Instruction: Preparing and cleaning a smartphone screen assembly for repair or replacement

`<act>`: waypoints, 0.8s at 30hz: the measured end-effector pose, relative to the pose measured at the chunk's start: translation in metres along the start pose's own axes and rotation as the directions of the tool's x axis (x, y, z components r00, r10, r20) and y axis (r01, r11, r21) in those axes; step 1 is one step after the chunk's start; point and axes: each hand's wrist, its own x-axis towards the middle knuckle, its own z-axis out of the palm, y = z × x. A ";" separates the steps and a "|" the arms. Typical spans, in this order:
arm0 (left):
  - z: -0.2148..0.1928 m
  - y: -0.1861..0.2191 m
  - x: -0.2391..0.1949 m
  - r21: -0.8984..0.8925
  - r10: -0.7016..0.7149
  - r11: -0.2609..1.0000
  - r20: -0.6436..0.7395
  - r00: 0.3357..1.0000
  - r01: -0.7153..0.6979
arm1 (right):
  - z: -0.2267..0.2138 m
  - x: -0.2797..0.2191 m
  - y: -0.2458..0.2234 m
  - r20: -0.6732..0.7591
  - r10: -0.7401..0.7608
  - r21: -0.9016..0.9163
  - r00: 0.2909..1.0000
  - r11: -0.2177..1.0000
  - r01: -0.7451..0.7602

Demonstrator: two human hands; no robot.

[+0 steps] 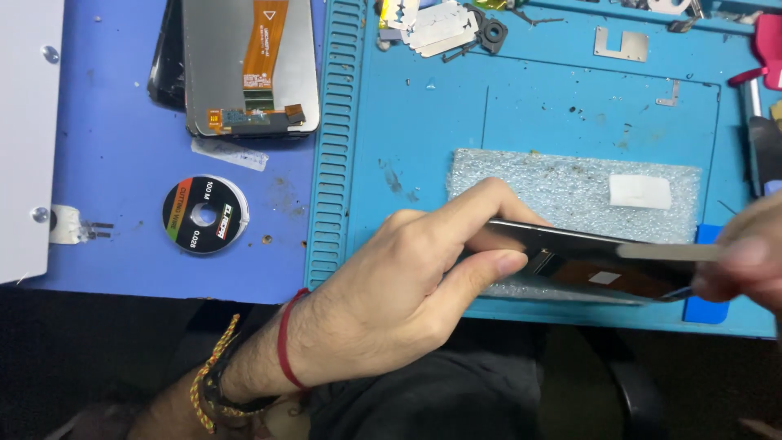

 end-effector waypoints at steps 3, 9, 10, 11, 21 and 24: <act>-0.002 0.001 0.000 0.015 -0.021 1.000 0.014 1.000 0.021 | 0.093 -0.115 -0.347 0.004 0.007 0.010 1.000 1.000 -0.007; -0.002 -0.003 -0.001 0.015 -0.016 1.000 0.007 1.000 0.016 | 0.141 -0.127 -0.403 -0.213 0.100 0.077 0.972 0.993 -0.086; -0.002 -0.004 -0.001 0.012 -0.014 1.000 0.004 1.000 0.014 | 0.133 -0.124 -0.395 -0.211 0.098 0.073 0.973 0.994 -0.084; -0.002 -0.005 -0.001 0.031 -0.015 0.999 0.008 1.000 0.014 | 0.125 -0.121 -0.387 -0.144 0.095 0.032 0.985 0.995 -0.092; -0.002 -0.006 -0.001 0.062 0.014 0.998 0.020 1.000 -0.015 | 0.088 -0.128 -0.326 0.177 -0.389 0.189 0.904 0.915 0.357; -0.001 -0.007 0.000 0.063 -0.003 0.998 0.022 1.000 0.001 | 0.086 -0.125 -0.306 0.176 -0.471 0.209 0.865 0.876 0.434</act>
